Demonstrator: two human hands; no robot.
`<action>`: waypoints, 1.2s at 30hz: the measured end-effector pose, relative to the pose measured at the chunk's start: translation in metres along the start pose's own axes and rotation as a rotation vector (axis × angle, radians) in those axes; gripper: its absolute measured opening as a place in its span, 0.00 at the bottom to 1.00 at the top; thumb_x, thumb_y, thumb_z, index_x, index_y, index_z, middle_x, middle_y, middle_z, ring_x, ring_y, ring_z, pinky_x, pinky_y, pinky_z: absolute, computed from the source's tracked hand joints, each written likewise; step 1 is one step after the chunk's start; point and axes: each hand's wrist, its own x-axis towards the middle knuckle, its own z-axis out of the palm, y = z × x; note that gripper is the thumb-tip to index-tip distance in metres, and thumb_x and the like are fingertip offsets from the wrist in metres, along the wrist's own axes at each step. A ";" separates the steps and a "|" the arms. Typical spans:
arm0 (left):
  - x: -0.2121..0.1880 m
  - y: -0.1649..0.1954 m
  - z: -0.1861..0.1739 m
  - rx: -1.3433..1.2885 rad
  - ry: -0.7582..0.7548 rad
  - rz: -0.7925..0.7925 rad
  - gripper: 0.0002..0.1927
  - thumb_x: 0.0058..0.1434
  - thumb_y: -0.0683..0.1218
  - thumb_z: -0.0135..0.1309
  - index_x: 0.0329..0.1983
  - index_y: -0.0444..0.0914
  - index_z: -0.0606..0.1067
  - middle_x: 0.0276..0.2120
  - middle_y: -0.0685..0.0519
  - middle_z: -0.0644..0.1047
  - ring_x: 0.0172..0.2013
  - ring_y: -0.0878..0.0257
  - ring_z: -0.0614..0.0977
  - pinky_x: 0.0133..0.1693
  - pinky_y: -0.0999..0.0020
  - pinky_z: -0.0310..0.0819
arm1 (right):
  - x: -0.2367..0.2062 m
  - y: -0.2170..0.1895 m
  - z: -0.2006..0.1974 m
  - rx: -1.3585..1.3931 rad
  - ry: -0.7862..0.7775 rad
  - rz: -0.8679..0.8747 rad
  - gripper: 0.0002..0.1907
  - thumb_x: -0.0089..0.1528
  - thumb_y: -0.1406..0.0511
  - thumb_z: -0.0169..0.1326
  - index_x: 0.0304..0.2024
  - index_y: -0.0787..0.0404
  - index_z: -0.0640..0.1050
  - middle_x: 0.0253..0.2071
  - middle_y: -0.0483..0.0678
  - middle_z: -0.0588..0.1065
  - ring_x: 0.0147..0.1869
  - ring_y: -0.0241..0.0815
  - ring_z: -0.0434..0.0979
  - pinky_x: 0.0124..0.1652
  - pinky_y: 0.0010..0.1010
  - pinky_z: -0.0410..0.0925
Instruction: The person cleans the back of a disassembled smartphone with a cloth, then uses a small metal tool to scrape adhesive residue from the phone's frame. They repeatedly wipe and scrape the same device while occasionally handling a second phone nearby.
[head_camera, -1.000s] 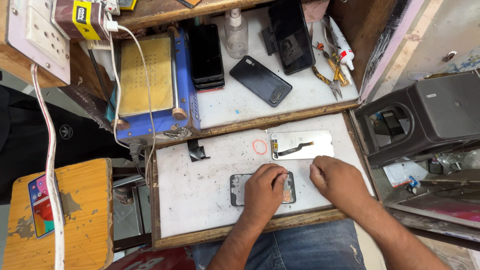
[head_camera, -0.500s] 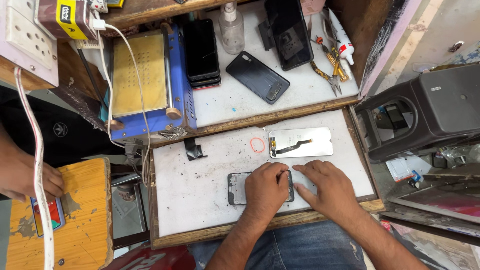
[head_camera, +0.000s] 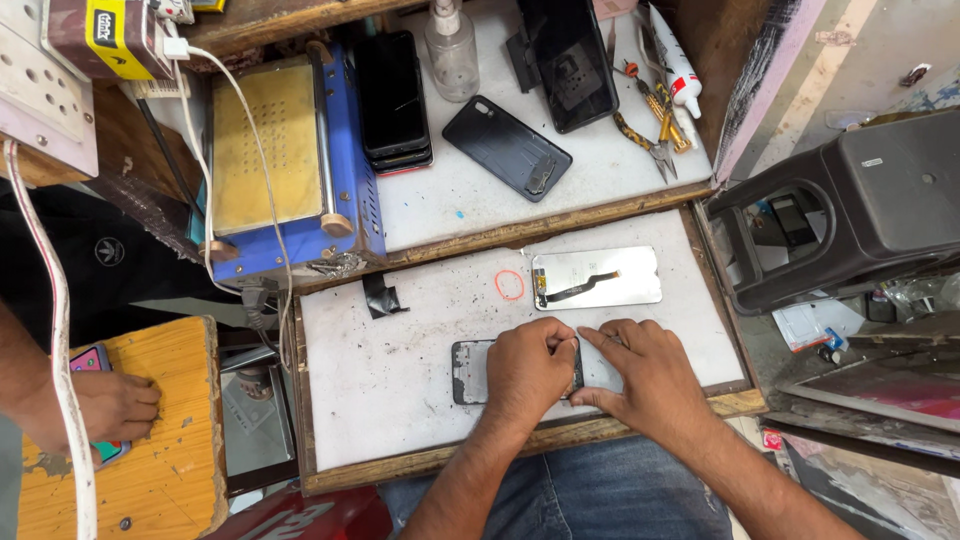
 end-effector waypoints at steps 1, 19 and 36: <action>0.000 0.000 -0.001 -0.002 -0.023 -0.007 0.06 0.59 0.46 0.60 0.37 0.42 0.83 0.30 0.54 0.85 0.30 0.61 0.87 0.38 0.66 0.82 | 0.000 0.000 0.001 -0.003 0.001 0.001 0.50 0.41 0.41 0.66 0.62 0.55 0.77 0.50 0.49 0.75 0.47 0.46 0.71 0.47 0.43 0.65; -0.005 -0.036 -0.002 -0.366 0.067 0.133 0.13 0.61 0.44 0.59 0.49 0.40 0.82 0.35 0.51 0.85 0.33 0.67 0.85 0.36 0.72 0.79 | 0.007 -0.001 -0.014 0.092 0.025 -0.024 0.26 0.55 0.54 0.63 0.53 0.56 0.81 0.44 0.49 0.78 0.45 0.48 0.75 0.46 0.41 0.69; -0.017 -0.054 -0.014 -0.503 0.104 -0.031 0.09 0.63 0.42 0.58 0.45 0.34 0.82 0.29 0.53 0.84 0.25 0.71 0.81 0.29 0.75 0.78 | 0.075 -0.044 -0.047 -0.336 -0.496 -0.016 0.14 0.61 0.58 0.57 0.41 0.61 0.78 0.39 0.53 0.80 0.45 0.50 0.82 0.40 0.42 0.77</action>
